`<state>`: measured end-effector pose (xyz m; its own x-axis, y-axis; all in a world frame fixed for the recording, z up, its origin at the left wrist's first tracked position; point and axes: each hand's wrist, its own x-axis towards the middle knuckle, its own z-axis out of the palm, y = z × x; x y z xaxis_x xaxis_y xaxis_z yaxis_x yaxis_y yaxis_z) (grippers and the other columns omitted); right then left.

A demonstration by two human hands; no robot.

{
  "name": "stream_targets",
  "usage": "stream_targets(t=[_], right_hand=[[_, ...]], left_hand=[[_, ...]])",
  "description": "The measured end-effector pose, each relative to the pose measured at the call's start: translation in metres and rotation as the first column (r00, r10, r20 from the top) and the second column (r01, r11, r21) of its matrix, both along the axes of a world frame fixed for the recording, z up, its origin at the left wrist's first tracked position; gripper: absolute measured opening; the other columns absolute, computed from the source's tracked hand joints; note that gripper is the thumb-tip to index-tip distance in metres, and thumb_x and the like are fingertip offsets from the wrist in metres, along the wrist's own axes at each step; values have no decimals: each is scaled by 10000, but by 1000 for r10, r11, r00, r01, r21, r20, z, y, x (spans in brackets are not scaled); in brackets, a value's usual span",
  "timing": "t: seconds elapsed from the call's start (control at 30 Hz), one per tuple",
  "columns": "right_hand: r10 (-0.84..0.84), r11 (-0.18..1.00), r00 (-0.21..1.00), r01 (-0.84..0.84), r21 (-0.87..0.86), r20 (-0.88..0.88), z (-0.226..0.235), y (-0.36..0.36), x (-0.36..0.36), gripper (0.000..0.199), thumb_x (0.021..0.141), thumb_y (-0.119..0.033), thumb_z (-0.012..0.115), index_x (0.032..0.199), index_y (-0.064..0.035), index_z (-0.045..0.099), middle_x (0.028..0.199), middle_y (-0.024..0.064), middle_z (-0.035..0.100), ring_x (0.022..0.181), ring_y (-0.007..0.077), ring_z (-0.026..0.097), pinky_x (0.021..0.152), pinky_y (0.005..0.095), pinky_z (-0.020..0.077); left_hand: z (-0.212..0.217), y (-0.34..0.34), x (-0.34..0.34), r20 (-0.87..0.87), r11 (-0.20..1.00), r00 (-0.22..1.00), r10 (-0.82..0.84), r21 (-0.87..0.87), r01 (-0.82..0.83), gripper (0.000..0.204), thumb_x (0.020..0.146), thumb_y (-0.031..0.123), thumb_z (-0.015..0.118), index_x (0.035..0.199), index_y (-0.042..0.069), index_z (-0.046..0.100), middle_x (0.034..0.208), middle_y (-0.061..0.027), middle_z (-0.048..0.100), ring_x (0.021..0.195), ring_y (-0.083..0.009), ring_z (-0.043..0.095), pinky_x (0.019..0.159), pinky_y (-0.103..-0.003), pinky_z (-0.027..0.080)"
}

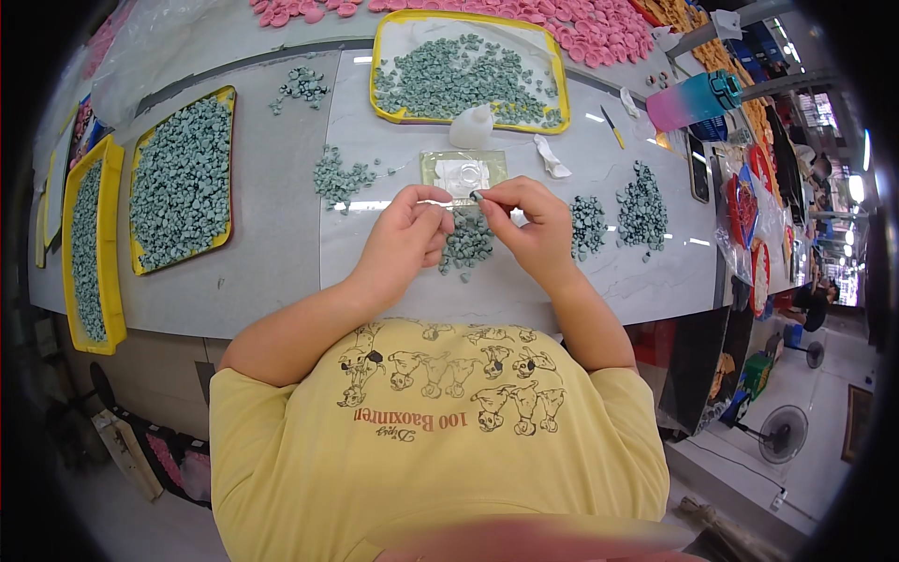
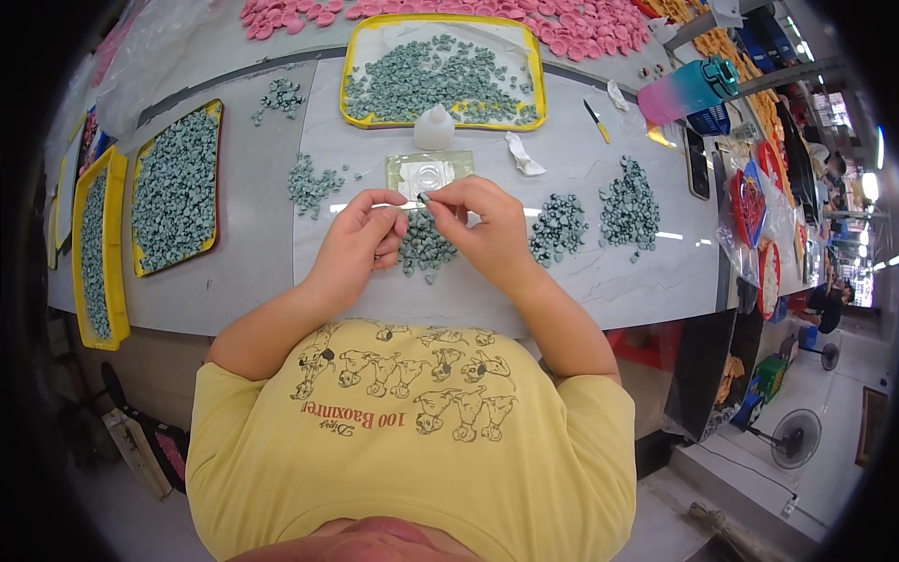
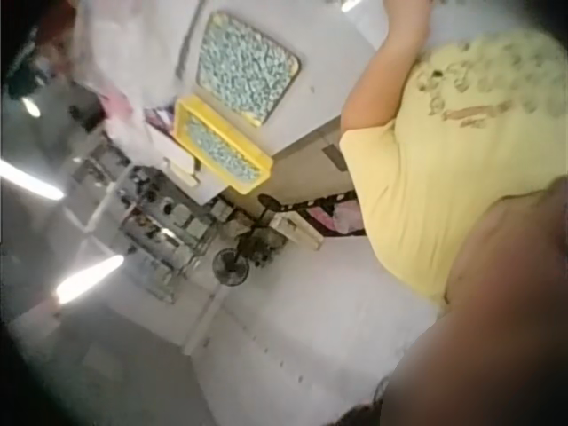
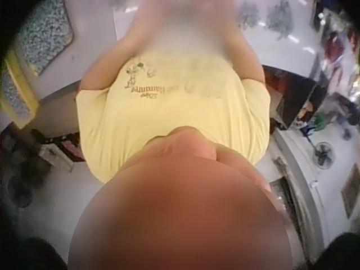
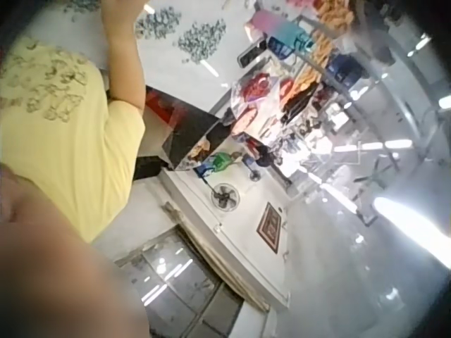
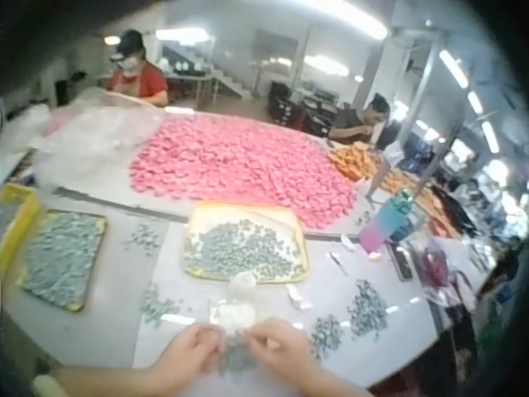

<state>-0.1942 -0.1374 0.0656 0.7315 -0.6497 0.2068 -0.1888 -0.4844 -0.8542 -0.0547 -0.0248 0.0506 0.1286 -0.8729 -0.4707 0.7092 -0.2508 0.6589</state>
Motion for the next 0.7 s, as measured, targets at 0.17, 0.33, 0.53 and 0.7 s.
stream_targets(t=[0.17,0.33,0.53,0.7], right_hand=[[24,985,999,-28,173,24,-5,-4,-4,92,767,24,623,859,31,630,832,74,608,726,101,558,646,203,452],[39,969,999,-42,245,18,-8,-7,-8,89,778,29,614,866,42,621,848,82,597,754,111,558,658,214,453],[34,962,998,-48,269,55,-8,-10,-12,92,778,40,607,870,47,612,854,87,592,760,115,552,665,222,446],[24,954,995,-53,296,101,-3,-11,-15,79,780,42,605,859,49,606,844,90,589,755,117,548,659,221,442]], left_hand=[[2,-2,-1,28,999,999,-31,-13,31,147,921,121,412,1007,41,500,755,12,459,540,-27,325,461,-175,281],[7,-3,-1,75,997,995,-71,19,69,186,912,125,422,1041,45,532,731,28,432,536,-24,319,460,-175,277],[5,-6,-4,52,992,991,-125,-1,125,205,906,117,414,1069,50,518,706,38,417,524,-24,311,453,-183,269],[5,-9,-8,19,998,998,-62,-2,62,171,916,140,444,1049,53,506,700,27,447,516,-26,314,444,-178,265]])
